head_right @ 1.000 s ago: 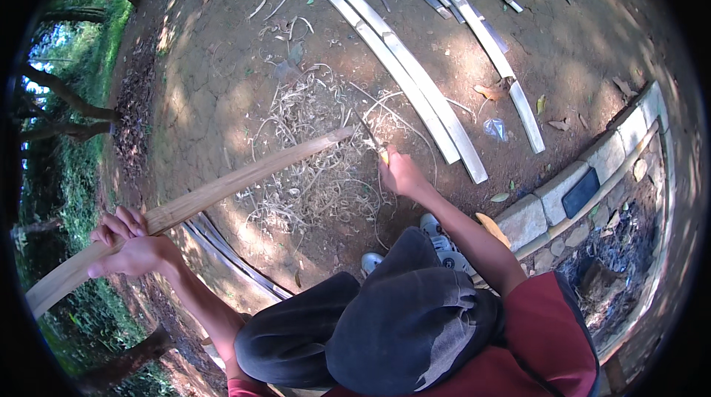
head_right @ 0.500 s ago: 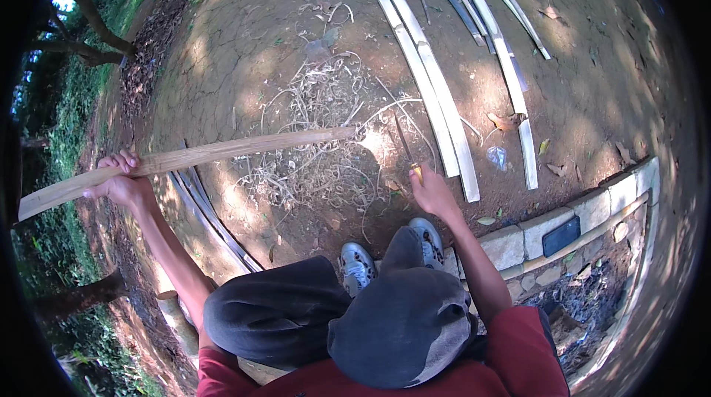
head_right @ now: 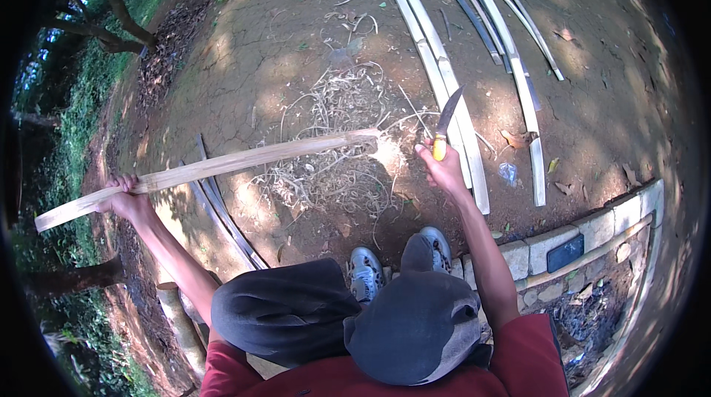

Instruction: The person shaves a long piece of bamboo by hand using a knife, holding the bamboo in their left hand while repeatedly scraping the tool along the wood surface to remove thin shavings. They rotate the bamboo piece to work on different sections while sitting in a dirt yard.

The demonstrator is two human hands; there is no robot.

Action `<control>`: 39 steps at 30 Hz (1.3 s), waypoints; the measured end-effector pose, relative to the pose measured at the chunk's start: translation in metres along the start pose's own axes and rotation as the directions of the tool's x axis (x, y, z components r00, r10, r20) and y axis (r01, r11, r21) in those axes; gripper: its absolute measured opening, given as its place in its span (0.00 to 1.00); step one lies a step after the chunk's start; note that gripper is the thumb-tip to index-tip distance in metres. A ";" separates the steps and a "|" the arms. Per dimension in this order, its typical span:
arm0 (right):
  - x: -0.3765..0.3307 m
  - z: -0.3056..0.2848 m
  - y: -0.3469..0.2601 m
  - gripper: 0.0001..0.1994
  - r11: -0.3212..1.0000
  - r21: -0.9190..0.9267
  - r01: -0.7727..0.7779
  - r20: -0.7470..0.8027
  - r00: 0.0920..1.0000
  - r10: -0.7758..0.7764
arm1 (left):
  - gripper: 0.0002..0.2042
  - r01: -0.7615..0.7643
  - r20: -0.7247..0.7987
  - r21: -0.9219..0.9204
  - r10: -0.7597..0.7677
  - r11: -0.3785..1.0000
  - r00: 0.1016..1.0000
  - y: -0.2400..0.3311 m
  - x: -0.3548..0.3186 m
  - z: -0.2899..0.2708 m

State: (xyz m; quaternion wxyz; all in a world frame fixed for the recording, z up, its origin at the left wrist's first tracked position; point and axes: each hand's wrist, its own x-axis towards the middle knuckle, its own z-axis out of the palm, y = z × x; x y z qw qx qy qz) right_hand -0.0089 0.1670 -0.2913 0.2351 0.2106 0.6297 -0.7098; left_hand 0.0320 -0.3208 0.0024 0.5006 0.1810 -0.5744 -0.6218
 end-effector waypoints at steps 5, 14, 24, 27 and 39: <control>0.008 0.019 -0.023 0.25 0.994 -0.103 0.039 -0.024 0.999 -0.042 | 0.21 0.049 -0.057 -0.173 -0.059 0.984 0.997 0.004 0.008 -0.029; 0.006 0.023 -0.032 0.25 0.995 0.012 0.101 0.056 0.993 -0.102 | 0.23 0.100 -0.004 -0.227 -0.104 0.969 0.995 0.002 0.014 -0.055; 0.008 0.034 -0.022 0.22 0.992 -0.104 0.066 0.129 0.990 -0.052 | 0.30 0.083 0.031 -0.277 -0.077 0.957 0.997 0.019 0.035 -0.093; 0.009 0.031 -0.024 0.22 0.993 -0.084 0.079 0.130 0.989 -0.067 | 0.24 0.081 0.030 -0.305 -0.076 0.949 0.997 0.015 0.037 -0.100; 0.049 0.026 0.029 0.08 0.835 -0.156 0.528 -0.019 0.843 -0.537 | 0.31 0.107 -0.045 -0.237 -0.121 0.966 0.992 0.009 0.057 -0.146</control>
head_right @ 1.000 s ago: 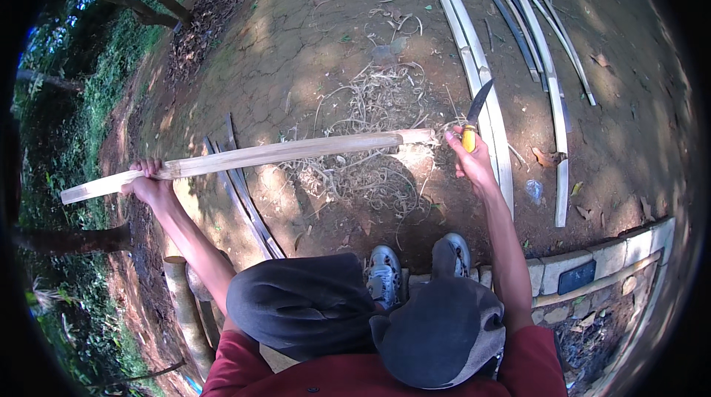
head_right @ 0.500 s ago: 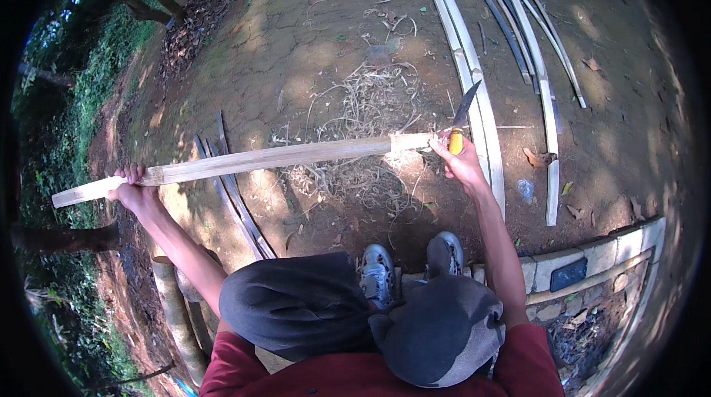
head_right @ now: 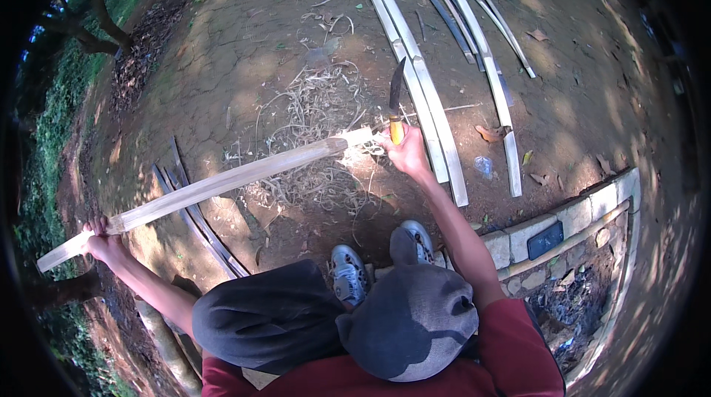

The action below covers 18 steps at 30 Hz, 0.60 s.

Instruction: The person shaves a long piece of bamboo by hand using a knife, holding the bamboo in their left hand while repeatedly scraping the tool along the wood surface to remove thin shavings. They rotate the bamboo piece to work on different sections while sitting in a dirt yard.

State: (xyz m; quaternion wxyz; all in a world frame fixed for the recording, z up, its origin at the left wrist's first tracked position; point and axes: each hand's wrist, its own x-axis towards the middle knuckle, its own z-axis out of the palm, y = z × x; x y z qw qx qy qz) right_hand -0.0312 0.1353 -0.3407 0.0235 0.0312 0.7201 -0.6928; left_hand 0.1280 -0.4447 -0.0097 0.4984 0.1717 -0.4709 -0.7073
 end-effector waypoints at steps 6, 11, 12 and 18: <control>-0.003 -0.005 0.001 0.10 0.947 -0.303 -0.106 -0.220 0.975 0.039 | 0.35 -0.026 -0.052 0.089 0.030 0.996 0.998 0.005 -0.012 0.008; -0.001 -0.032 0.026 0.12 0.875 -0.431 -0.220 -0.366 0.929 0.053 | 0.35 -0.008 -0.024 0.169 0.013 0.985 1.000 0.015 0.021 -0.032; 0.002 -0.053 0.043 0.14 0.837 -0.462 -0.294 -0.355 0.926 0.129 | 0.34 0.003 -0.016 0.193 0.001 0.981 1.000 0.007 0.021 -0.030; -0.010 -0.041 0.007 0.33 0.775 -0.599 -0.203 -0.074 0.977 0.200 | 0.23 -0.085 -0.099 0.151 0.101 0.985 0.990 0.009 -0.020 0.010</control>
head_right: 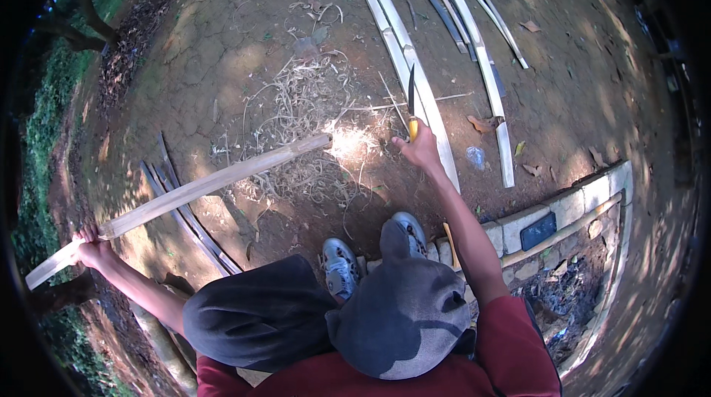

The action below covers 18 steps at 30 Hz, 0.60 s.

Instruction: The person shaves a long piece of bamboo by hand using a knife, holding the bamboo in their left hand while repeatedly scraping the tool along the wood surface to remove thin shavings. They rotate the bamboo piece to work on different sections while sitting in a dirt yard.

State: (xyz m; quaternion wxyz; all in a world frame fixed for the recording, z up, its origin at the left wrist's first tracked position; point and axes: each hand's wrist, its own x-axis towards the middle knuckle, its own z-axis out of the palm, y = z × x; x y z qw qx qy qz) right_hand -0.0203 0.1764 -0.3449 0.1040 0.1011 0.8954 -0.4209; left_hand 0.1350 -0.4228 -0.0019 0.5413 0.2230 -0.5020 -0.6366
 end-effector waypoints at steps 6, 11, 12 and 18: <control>-0.005 0.024 -0.048 0.18 0.830 0.453 -0.325 0.411 0.902 0.129 | 0.32 0.059 0.153 0.064 -0.068 0.996 0.986 -0.002 0.024 -0.014; -0.013 0.019 -0.043 0.13 0.416 0.668 -0.617 0.673 0.739 0.014 | 0.32 0.125 0.125 -0.012 -0.122 0.992 0.985 -0.004 0.005 0.006; -0.013 0.018 -0.042 0.12 0.410 0.685 -0.603 0.663 0.749 -0.006 | 0.32 0.146 0.135 -0.033 -0.140 0.989 0.981 -0.004 0.004 0.007; -0.016 -0.006 -0.042 0.10 0.333 0.751 -0.570 0.626 0.775 -0.086 | 0.31 0.168 0.133 -0.025 -0.163 0.986 0.978 -0.007 0.027 -0.019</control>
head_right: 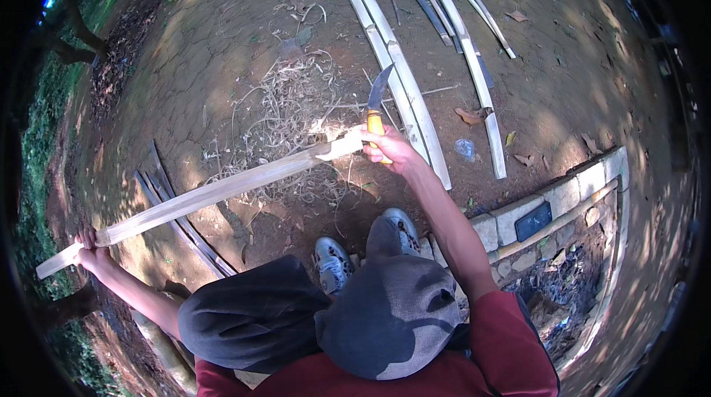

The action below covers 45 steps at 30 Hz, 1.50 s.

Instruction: The person shaves a long piece of bamboo by hand using a knife, holding the bamboo in their left hand while repeatedly scraping the tool along the wood surface to remove thin shavings. They rotate the bamboo piece to work on different sections while sitting in a dirt yard.

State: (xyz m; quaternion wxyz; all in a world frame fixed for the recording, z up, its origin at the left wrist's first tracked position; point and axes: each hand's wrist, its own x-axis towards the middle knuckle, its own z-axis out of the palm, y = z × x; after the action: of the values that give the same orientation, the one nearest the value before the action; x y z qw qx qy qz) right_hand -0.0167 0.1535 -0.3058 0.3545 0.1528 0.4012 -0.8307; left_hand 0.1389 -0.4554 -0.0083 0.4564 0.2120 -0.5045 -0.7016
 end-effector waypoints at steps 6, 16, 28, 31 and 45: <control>-0.006 0.001 -0.006 0.16 0.973 0.135 0.186 -0.070 0.982 -0.178 | 0.28 0.027 -0.070 -0.058 -0.031 0.998 0.997 -0.015 0.002 0.008; -0.003 -0.074 0.007 0.11 0.882 -0.429 0.196 -0.546 0.721 -0.426 | 0.17 -0.045 -0.194 -0.009 0.042 0.999 0.980 -0.011 0.015 -0.013; -0.006 0.017 0.016 0.16 0.883 -0.468 0.041 -0.267 0.946 -0.185 | 0.37 0.006 -0.217 0.071 0.009 0.997 0.976 -0.022 -0.009 0.028; -0.005 0.019 0.011 0.15 0.998 -0.015 0.063 -0.222 0.973 -0.065 | 0.37 0.063 -0.191 0.027 -0.057 0.998 0.980 -0.032 -0.004 0.026; -0.050 0.034 -0.028 0.06 0.917 0.193 0.348 -0.046 0.937 -0.346 | 0.26 0.112 -0.240 -0.211 -0.163 0.971 0.957 -0.080 0.017 -0.017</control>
State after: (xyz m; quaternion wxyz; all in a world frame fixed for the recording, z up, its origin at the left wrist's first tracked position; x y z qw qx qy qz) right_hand -0.0004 0.1628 -0.2418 0.1827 0.1183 0.3389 -0.9153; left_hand 0.1091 -0.4726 -0.0847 0.4861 0.2897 -0.3540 -0.7446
